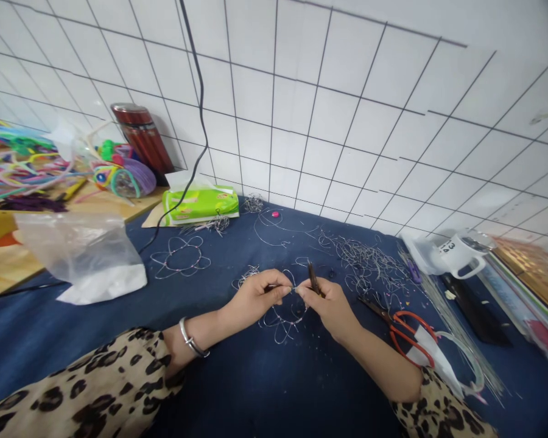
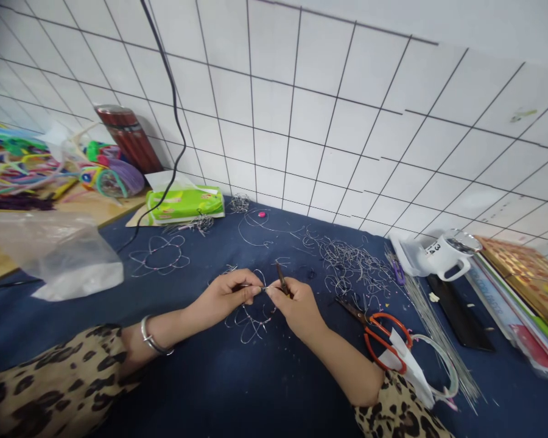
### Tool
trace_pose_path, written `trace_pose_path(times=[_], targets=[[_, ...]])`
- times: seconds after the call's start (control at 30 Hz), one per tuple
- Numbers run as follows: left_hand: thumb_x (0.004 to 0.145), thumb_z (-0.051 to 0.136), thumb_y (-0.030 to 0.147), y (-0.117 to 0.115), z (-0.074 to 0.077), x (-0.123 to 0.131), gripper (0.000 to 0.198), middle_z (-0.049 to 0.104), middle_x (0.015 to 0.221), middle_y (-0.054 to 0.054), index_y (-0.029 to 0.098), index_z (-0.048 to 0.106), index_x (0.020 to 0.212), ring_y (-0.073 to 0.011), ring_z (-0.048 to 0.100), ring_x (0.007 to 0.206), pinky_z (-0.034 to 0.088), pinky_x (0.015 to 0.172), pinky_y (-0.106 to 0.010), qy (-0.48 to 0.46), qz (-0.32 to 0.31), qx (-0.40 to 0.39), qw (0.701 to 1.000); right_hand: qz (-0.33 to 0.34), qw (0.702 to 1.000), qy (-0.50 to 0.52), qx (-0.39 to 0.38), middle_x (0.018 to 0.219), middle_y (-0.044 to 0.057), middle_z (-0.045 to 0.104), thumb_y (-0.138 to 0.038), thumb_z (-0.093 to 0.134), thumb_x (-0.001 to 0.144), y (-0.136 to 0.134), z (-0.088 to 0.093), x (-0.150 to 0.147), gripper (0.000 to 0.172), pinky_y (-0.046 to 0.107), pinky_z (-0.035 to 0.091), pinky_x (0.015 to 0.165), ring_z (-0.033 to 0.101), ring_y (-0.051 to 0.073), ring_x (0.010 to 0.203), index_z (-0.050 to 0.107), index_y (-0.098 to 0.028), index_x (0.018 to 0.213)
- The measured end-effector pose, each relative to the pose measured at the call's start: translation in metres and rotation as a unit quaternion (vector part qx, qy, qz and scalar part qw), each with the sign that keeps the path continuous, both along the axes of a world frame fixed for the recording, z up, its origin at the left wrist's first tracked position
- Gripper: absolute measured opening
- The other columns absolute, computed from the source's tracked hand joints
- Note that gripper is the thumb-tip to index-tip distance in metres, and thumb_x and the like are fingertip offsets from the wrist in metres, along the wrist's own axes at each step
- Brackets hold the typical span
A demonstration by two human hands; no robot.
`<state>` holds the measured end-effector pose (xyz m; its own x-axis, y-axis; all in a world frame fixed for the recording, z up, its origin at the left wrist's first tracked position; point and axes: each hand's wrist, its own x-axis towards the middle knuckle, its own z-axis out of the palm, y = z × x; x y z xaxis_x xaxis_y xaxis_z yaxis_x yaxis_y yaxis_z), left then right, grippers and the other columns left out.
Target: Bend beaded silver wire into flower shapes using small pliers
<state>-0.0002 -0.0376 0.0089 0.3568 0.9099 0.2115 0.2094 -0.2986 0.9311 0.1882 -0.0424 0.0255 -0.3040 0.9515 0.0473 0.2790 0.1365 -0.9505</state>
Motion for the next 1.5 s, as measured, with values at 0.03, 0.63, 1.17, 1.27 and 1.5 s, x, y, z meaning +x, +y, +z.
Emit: trace_pose_path(times=[0.03, 0.63, 1.17, 1.27, 1.5], targets=[[0.084, 0.050, 0.025, 0.0002, 0.0000, 0.0002, 0.014, 0.055, 0.073, -0.001, 0.016, 0.060, 0.082, -0.0095, 0.053, 0.063, 0.045, 0.061, -0.024, 0.012, 0.004, 0.027, 1.000, 0.000, 1.000, -0.005, 0.000, 0.062, -0.003, 0.049, -0.035, 0.053, 0.079, -0.0003, -0.0003, -0.0002, 0.020, 0.022, 0.035, 0.057, 0.044, 0.009, 0.059, 0.061, -0.017, 0.078], [0.080, 0.054, 0.013, -0.0036, 0.0050, -0.0034, 0.017, 0.049, 0.116, -0.007, 0.023, 0.065, 0.087, -0.0238, 0.042, 0.109, 0.039, 0.089, -0.042, 0.188, 0.080, 0.326, 0.923, -0.002, 0.999, -0.009, -0.047, 0.061, -0.003, 0.049, -0.033, 0.051, 0.078, -0.0035, 0.0019, -0.0041, 0.018, 0.022, 0.037, 0.057, 0.044, 0.009, 0.057, 0.056, -0.016, 0.073], [0.087, 0.044, 0.018, -0.0050, 0.0020, 0.0003, 0.012, 0.064, 0.101, -0.005, 0.019, 0.056, 0.087, -0.0187, 0.054, 0.109, 0.045, 0.092, -0.037, 0.081, 0.045, 0.149, 0.984, -0.008, 0.999, -0.037, -0.001, 0.062, -0.002, 0.050, -0.038, 0.046, 0.082, -0.0033, 0.0003, -0.0008, 0.023, 0.023, 0.039, 0.060, 0.047, 0.010, 0.059, 0.057, -0.017, 0.078], [0.087, 0.044, 0.019, -0.0045, 0.0005, 0.0008, 0.012, 0.064, 0.100, -0.005, 0.019, 0.056, 0.087, -0.0188, 0.054, 0.110, 0.045, 0.093, -0.037, 0.078, 0.037, 0.143, 0.986, -0.008, 1.000, -0.027, -0.012, 0.062, -0.002, 0.051, -0.038, 0.046, 0.082, -0.0032, -0.0010, -0.0016, 0.025, 0.023, 0.040, 0.060, 0.048, 0.010, 0.059, 0.058, -0.017, 0.077], [0.084, 0.048, 0.016, -0.0056, 0.0011, 0.0049, 0.010, 0.059, 0.112, -0.008, 0.018, 0.058, 0.082, -0.0205, 0.053, 0.109, 0.043, 0.093, -0.041, 0.053, 0.045, 0.125, 0.990, 0.000, 0.999, -0.005, -0.049, 0.063, -0.001, 0.053, -0.038, 0.049, 0.081, -0.0031, -0.0023, -0.0038, 0.025, 0.023, 0.042, 0.058, 0.050, 0.010, 0.058, 0.059, -0.015, 0.076]])
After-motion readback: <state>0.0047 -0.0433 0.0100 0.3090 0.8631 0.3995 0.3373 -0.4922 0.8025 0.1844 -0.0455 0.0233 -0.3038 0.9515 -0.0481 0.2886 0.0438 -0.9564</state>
